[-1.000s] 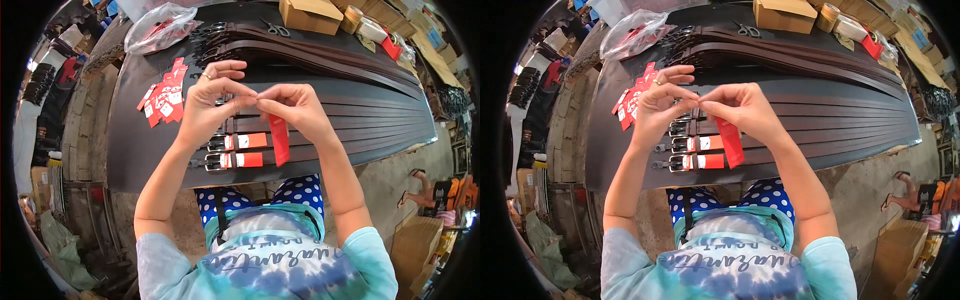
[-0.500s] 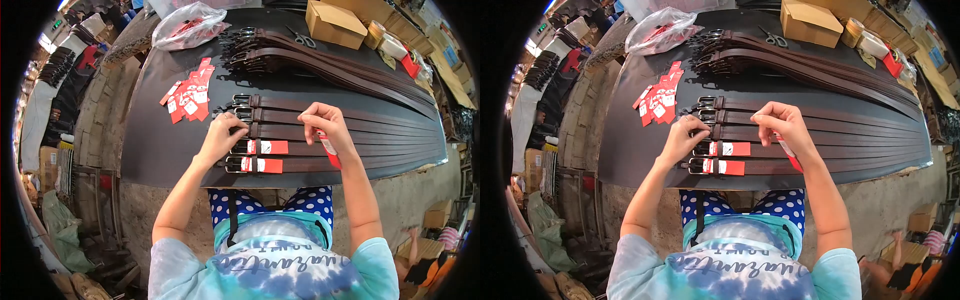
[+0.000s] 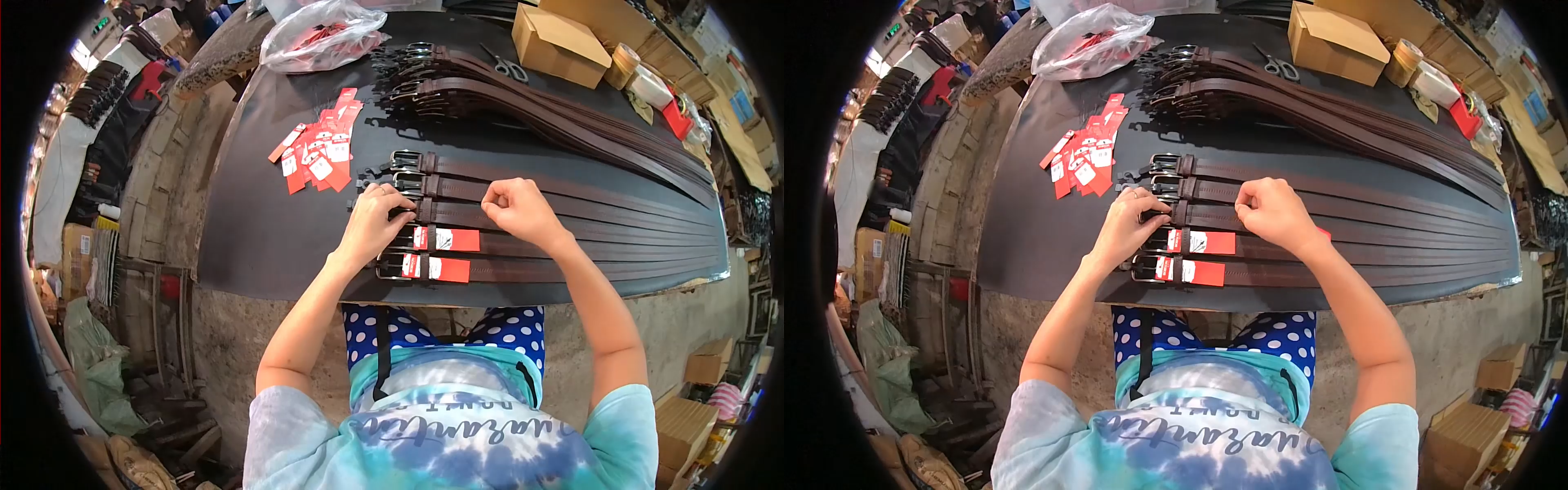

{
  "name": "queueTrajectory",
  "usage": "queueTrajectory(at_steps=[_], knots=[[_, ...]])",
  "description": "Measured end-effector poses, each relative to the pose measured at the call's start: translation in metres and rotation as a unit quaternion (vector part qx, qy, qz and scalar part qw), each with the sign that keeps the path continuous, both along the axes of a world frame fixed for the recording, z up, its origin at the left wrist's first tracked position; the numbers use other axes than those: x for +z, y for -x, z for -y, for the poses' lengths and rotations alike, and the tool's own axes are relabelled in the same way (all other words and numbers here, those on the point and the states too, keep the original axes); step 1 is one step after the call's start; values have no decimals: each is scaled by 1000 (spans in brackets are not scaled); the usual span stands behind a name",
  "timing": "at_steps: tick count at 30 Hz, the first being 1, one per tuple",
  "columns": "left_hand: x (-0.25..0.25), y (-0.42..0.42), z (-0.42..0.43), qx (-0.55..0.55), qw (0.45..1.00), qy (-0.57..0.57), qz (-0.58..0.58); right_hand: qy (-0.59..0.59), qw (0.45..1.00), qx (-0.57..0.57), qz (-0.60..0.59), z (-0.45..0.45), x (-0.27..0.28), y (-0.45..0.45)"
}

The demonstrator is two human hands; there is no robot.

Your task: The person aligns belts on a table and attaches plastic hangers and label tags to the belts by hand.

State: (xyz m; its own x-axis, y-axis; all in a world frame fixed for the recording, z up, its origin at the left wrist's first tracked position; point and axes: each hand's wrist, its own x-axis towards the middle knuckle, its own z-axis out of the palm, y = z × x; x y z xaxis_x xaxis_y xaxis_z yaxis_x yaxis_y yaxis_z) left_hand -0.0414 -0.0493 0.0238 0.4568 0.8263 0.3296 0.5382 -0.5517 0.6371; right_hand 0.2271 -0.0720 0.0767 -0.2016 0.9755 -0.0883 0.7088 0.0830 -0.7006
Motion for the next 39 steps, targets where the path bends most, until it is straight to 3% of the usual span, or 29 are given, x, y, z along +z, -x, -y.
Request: queueTrajectory(at_steps=[1,2,4,8,20,39], knots=[[0,0,-1,2,1000,-1,1,-63,994,-2,87,-1,-4,3],[-1,0,-1,3,1000,-4,1,-64,994,1,88,-2,-10,3],[-3,0,-1,7,1000,-5,1,-188,970,58,145,0,-19,5],[2,-1,-1,11,999,-12,-28,-203,956,64,200,3,-19,12],[3,0,-2,4,1000,13,-28,-217,967,65,121,8,-3,12],[-1,1,-7,0,999,4,-45,-222,967,91,89,-7,-35,30]])
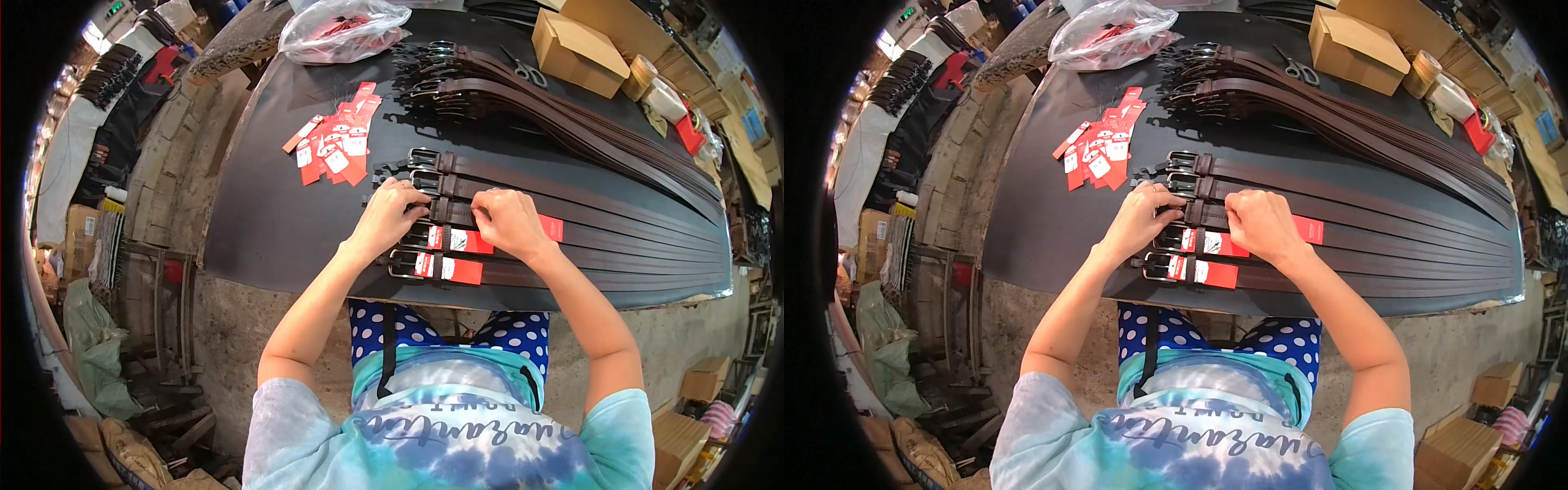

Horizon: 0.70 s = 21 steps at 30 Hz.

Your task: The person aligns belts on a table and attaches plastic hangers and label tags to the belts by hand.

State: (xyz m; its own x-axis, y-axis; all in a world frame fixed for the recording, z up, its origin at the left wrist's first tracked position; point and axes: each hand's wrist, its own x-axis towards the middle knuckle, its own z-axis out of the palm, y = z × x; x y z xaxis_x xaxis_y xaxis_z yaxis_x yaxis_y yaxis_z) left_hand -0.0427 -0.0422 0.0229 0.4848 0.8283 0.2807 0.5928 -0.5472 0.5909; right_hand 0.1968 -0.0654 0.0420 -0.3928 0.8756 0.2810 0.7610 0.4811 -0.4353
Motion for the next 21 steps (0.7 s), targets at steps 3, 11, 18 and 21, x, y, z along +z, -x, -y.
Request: queueTrajectory(at_steps=[3,11,18,21], knots=[[2,0,1,3,1000,2,6,16,1000,0,-8,2,5,-6],[17,-12,0,-60,998,5,-37,129,990,-48,-26,10,17,-8],[23,-14,-8,-82,993,1,-82,129,990,-41,-28,6,12,-10],[21,-14,-11,-78,993,25,-81,138,989,-40,-27,5,10,-11]])
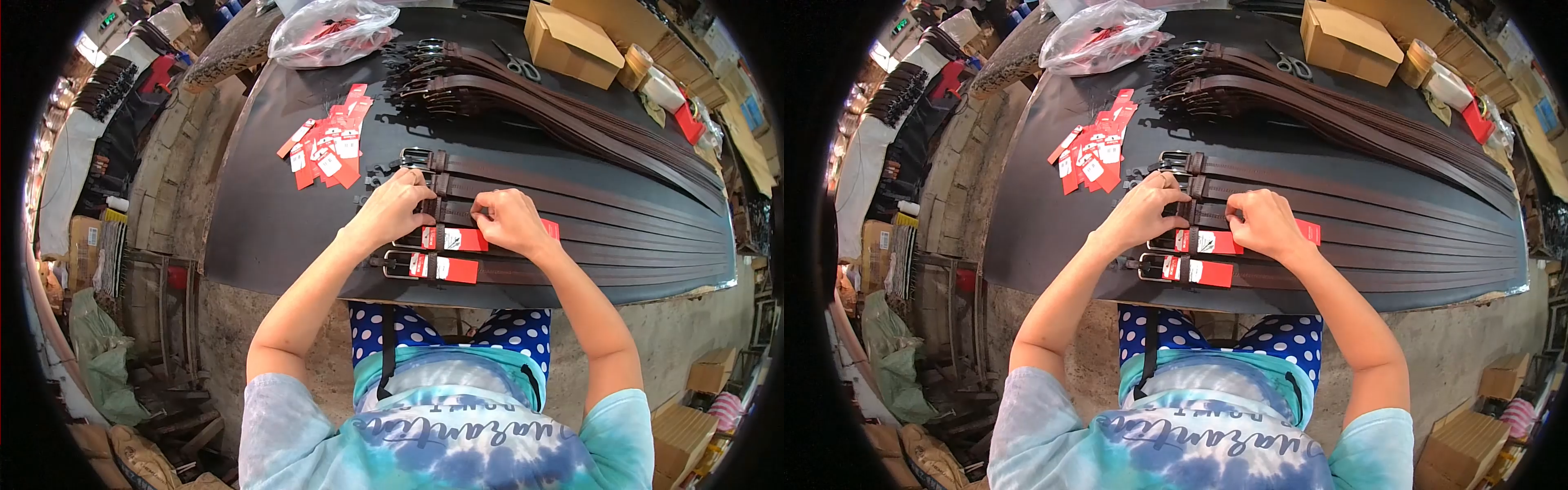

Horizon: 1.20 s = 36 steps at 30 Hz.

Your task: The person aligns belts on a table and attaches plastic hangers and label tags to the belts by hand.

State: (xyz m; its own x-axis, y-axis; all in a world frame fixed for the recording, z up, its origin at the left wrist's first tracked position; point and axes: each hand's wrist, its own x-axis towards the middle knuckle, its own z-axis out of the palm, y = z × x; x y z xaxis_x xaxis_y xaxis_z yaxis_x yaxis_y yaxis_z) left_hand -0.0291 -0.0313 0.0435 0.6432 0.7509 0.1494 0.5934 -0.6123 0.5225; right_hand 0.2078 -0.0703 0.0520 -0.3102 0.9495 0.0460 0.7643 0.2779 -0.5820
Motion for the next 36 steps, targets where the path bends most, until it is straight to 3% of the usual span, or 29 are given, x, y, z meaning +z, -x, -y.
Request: queueTrajectory(at_steps=[20,23,27,36], knots=[[5,2,-13,-66,998,13,5,-5,1000,1,-25,-9,-3,15],[-2,13,-10,-59,995,24,73,-22,1000,7,-20,-11,-7,17],[1,25,-10,7,997,-2,80,-32,999,12,-24,-10,-8,17],[-11,19,-12,8,998,-20,61,-65,997,22,-18,-11,-13,20]])
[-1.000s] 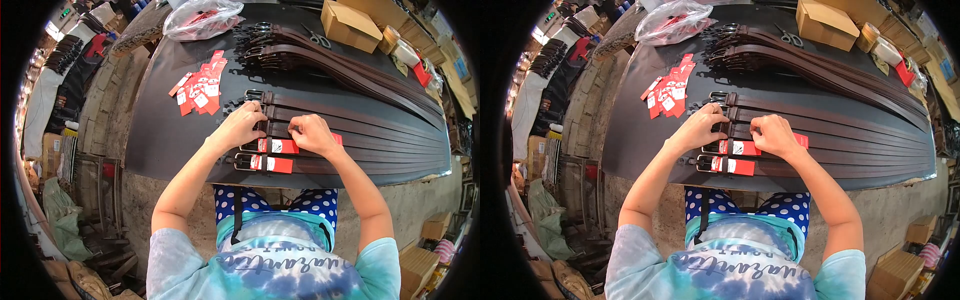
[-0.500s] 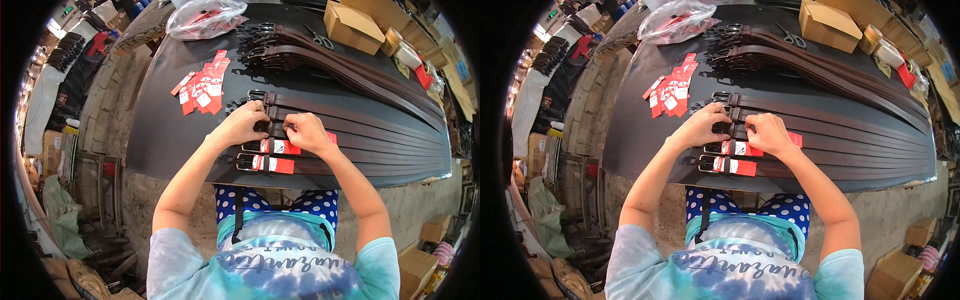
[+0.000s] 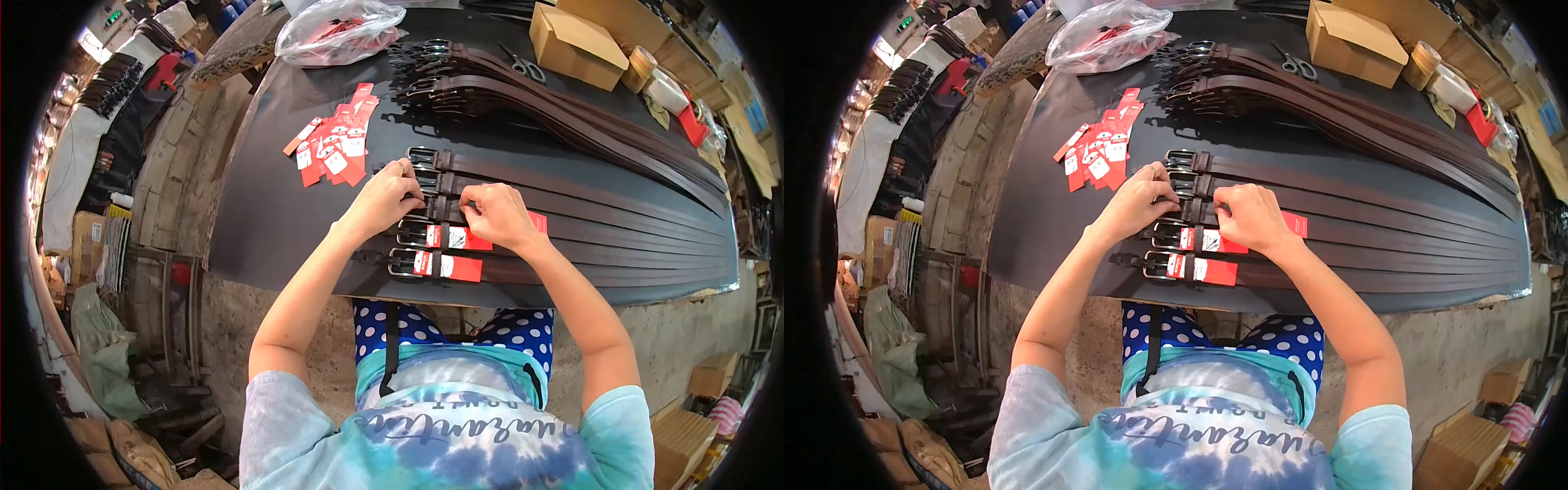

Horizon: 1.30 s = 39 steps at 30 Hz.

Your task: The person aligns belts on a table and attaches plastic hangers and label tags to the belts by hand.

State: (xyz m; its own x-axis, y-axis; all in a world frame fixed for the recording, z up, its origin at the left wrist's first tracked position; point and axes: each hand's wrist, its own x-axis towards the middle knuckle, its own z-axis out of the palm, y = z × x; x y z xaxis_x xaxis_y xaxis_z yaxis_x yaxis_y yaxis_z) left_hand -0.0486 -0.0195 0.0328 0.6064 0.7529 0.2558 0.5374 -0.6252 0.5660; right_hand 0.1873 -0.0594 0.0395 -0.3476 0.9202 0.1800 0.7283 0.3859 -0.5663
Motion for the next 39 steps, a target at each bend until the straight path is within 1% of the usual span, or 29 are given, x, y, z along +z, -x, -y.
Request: queueTrajectory(at_steps=[1,4,8,9,11,17,19,21,23,24,26,27,28,29,30,31,32,33,34,35,36,38,39], knots=[[0,-1,0,19,1000,16,6,6,1000,-1,-4,0,0,0],[3,-1,0,41,999,15,16,9,1000,-3,-6,1,2,-1],[3,1,-1,36,998,40,12,-5,1000,11,-9,1,3,-2],[4,1,-1,28,999,35,5,-5,1000,12,-10,-1,0,-3],[4,0,0,19,999,29,-1,-56,997,39,-27,-6,-8,-4],[2,1,0,20,1000,23,-9,-70,996,43,-26,-9,-11,-3],[0,1,0,0,1000,-20,-15,-74,996,42,-29,-7,-11,-2],[0,2,1,1,1000,-19,-17,-77,996,40,-32,-6,-10,-2],[1,2,2,2,1000,-18,-19,-51,998,21,-10,-5,-7,-2],[1,3,3,11,1000,-3,0,-51,998,21,-10,-3,1,-2],[3,3,6,21,1000,12,20,118,992,-22,33,-1,22,-3],[7,3,8,32,998,32,46,118,992,-22,33,-2,21,-6],[9,4,9,42,995,52,73,147,989,-4,-22,-4,18,-13],[8,3,10,43,995,51,74,176,981,15,-75,-5,14,-19],[5,2,10,53,993,44,98,175,982,16,-74,-6,7,-24],[4,0,11,63,990,37,123,148,982,35,-108,-7,-2,-27],[4,-2,12,63,990,37,124,121,981,55,-142,-8,-8,-30],[6,-5,13,90,986,71,125,121,981,55,-141,-7,-1,-28],[7,-7,14,116,980,106,126,174,976,45,-121,-4,13,-26],[4,-9,14,116,979,106,127,226,968,35,-100,-2,21,-25],[1,-12,14,122,974,118,149,226,968,35,-100,-2,21,-25],[-1,-16,15,127,969,129,171,201,977,53,-53,-3,20,-25],[1,-18,16,139,957,172,187,201,977,53,-52,-3,19,-25]])
